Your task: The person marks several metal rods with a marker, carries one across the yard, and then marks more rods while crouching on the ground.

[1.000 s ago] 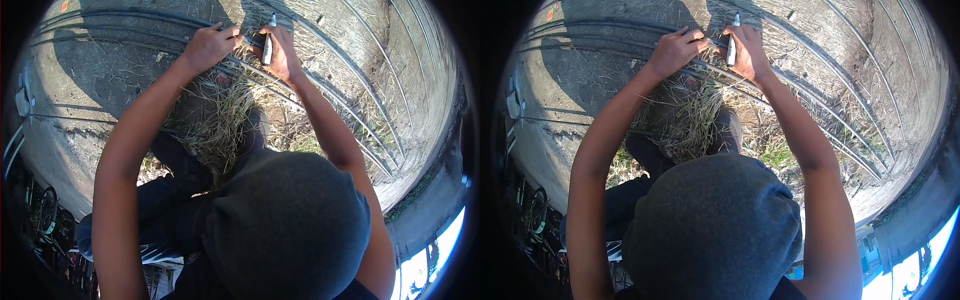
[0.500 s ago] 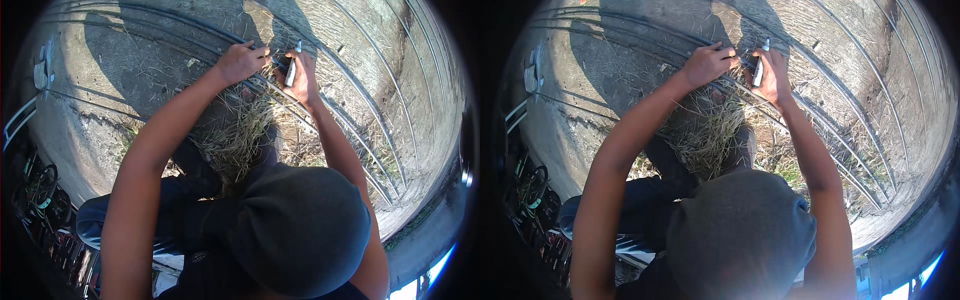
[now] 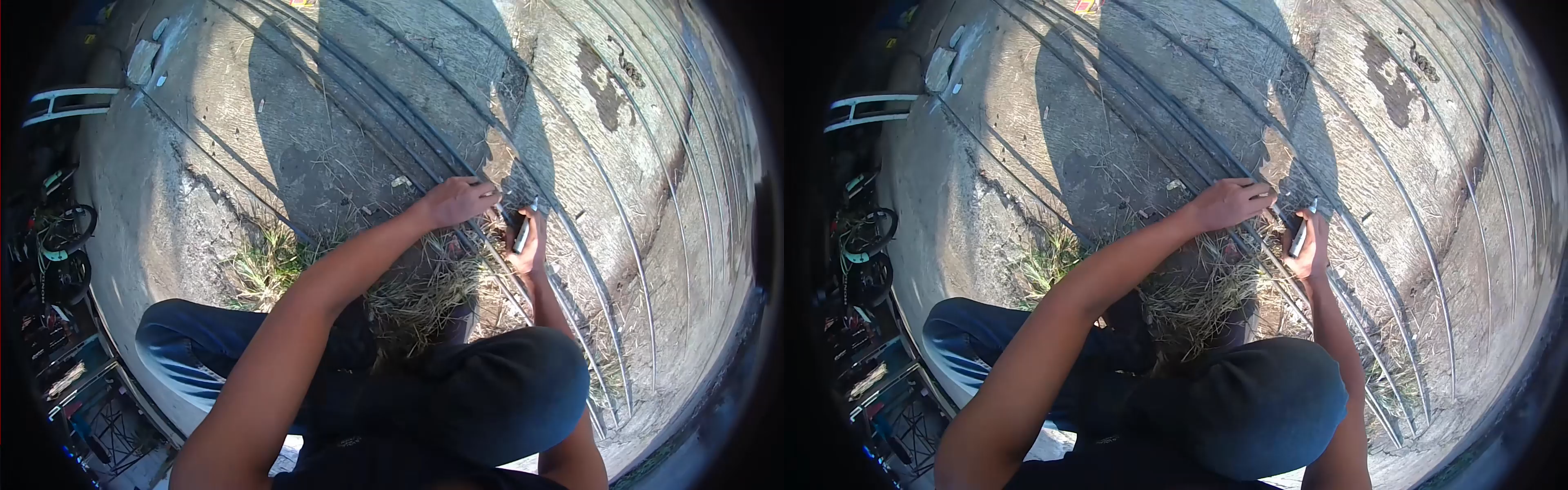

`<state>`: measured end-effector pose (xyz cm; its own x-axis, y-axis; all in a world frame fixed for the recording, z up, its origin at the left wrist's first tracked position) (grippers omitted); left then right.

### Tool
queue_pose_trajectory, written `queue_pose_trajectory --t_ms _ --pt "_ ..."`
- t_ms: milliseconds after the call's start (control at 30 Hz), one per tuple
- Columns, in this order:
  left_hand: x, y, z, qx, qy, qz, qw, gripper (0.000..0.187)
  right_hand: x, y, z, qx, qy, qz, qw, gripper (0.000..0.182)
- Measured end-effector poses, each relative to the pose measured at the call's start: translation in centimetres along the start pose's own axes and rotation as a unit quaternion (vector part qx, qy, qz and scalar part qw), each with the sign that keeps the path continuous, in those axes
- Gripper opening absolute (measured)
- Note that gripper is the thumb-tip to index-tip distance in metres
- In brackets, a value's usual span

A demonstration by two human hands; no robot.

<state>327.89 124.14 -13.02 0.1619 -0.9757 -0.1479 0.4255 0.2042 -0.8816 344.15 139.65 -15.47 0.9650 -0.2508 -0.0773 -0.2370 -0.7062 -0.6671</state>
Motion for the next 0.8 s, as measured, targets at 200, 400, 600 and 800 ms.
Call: queue_pose_trajectory --t_ms 200,400,600,800 --pt "3.8 -9.8 -8.9 -0.044 -0.108 0.035 0.993 0.030 -0.2 -0.1 -0.1 0.011 0.025 -0.052 0.998 0.053" --pt "4.6 -16.7 -16.4 -0.061 -0.158 0.054 0.984 0.030 0.9 -0.4 1.4 -0.275 0.292 0.090 0.911 0.030" --pt "5.4 -25.1 -14.6 0.007 -0.216 0.004 0.976 0.030 -5.7 -11.4 -7.0 -0.010 0.213 -0.073 0.974 0.012" --pt "11.7 -38.3 -6.6 0.075 -0.285 -0.053 0.954 0.029 -11.3 -20.8 -22.6 -0.016 0.227 -0.161 0.960 0.035"
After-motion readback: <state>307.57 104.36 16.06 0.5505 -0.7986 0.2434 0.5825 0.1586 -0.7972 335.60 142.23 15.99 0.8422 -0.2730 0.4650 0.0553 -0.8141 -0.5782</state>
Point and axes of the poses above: each hand's wrist, its own x-axis away from the middle knuckle, its own y-axis out of the palm, z = x × y, the point moved 3 cm from there along -x, towards the middle knuckle, and after that the axes turned 8 degrees about -z, right-handed, at the moved point
